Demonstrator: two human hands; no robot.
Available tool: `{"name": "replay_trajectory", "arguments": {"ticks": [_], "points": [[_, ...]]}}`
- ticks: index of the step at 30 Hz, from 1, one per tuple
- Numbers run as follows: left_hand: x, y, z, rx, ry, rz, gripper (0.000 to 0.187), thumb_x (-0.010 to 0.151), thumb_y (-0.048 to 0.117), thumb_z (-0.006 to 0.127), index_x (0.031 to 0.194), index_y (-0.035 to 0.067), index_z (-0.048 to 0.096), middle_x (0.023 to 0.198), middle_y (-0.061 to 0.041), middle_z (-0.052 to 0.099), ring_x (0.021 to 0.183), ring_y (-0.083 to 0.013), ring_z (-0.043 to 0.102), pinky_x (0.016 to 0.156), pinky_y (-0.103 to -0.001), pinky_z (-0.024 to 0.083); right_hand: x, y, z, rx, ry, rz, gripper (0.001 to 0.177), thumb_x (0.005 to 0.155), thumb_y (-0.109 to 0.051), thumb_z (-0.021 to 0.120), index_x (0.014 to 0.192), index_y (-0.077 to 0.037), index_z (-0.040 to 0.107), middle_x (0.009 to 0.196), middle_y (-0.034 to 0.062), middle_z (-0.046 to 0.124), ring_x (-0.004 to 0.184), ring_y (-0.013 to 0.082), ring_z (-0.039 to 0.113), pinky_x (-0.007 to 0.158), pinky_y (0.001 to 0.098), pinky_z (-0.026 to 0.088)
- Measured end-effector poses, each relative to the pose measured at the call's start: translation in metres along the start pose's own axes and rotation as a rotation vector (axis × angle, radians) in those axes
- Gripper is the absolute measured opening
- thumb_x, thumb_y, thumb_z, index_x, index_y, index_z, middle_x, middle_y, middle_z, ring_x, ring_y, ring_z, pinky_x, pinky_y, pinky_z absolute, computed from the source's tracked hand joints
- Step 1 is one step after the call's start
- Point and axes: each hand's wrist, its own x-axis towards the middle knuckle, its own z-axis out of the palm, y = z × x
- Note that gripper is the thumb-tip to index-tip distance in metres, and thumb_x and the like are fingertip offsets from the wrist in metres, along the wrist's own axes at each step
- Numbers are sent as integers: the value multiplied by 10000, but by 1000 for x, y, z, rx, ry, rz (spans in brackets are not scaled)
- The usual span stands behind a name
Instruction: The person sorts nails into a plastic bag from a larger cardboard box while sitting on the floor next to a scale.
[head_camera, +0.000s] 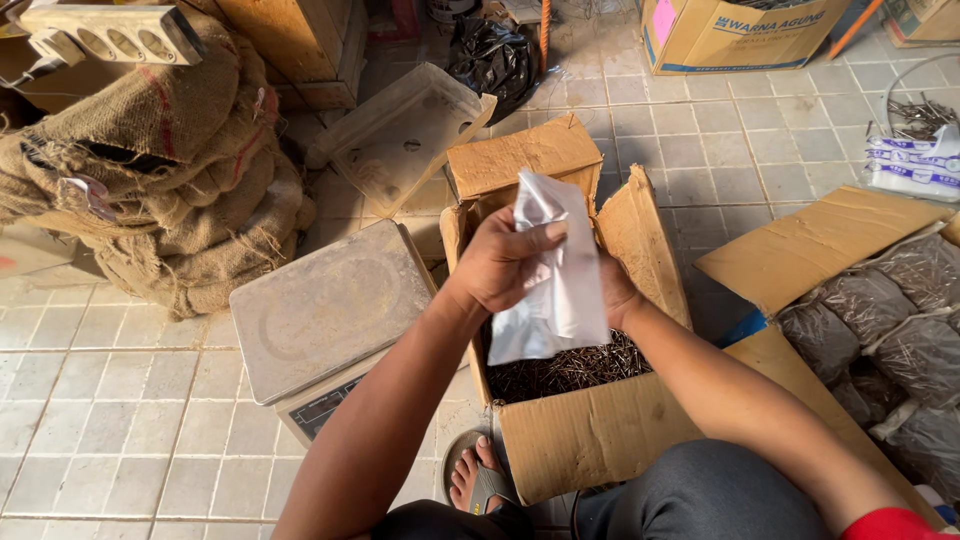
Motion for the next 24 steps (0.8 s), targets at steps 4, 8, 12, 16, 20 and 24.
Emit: {"name": "replay_trajectory", "arguments": {"ticks": [4, 8, 12, 16, 20, 24], "points": [[-4, 1, 17, -68, -25, -8, 208, 704, -49, 676, 900, -25, 612, 793, -162, 662, 752, -284, 667, 701, -397, 544, 1, -8, -4, 95, -17, -18, 761, 670, -584, 415, 1265, -116, 339, 1235, 193, 336, 1115, 377, 316, 942, 511, 281], [5, 13, -13, -1, 35, -21, 196, 751, 49, 657, 938, 14, 609, 797, -128, 671, 742, -245, 670, 729, -407, 544, 3, -10, -10, 251, -51, -29, 577, 664, -398, 470, 1133, -60, 470, 1054, 162, 486, 934, 337, 474, 859, 464, 380], [2, 34, -40, 228, 453, 28, 292, 638, 32, 733, 884, -19, 583, 668, -91, 584, 594, -209, 585, 577, -332, 496, 7, -9, -15, 407, -90, -38, 408, 658, -210, 522, 1001, -3, 600, 873, 134, 636, 753, 300, 633, 776, 418, 480], [-4, 35, -79, 551, 653, -28, 356, 650, 157, 773, 925, 30, 588, 663, -3, 516, 590, -120, 454, 524, -234, 415, 17, -12, -54, 306, -127, -108, 454, 580, -91, 487, 1016, -21, 588, 866, 92, 626, 695, 275, 624, 779, 431, 456], [1, 4, -119, 1069, 808, -115, 453, 673, 312, 766, 981, 33, 585, 853, -128, 617, 865, -279, 583, 780, -412, 453, 12, -23, -75, -10, -203, -220, 304, 679, 63, 517, 944, -47, 616, 854, 126, 622, 693, 243, 593, 675, 362, 446], [-9, 6, -82, 1324, 859, -179, 1023, 612, 521, 769, 1344, 73, 213, 1262, -273, 334, 1203, -448, 361, 1017, -516, 320, -32, -42, -25, -317, 85, -434, 249, 616, 33, 741, 818, -20, 605, 743, 68, 652, 622, 170, 639, 583, 245, 502]]}}
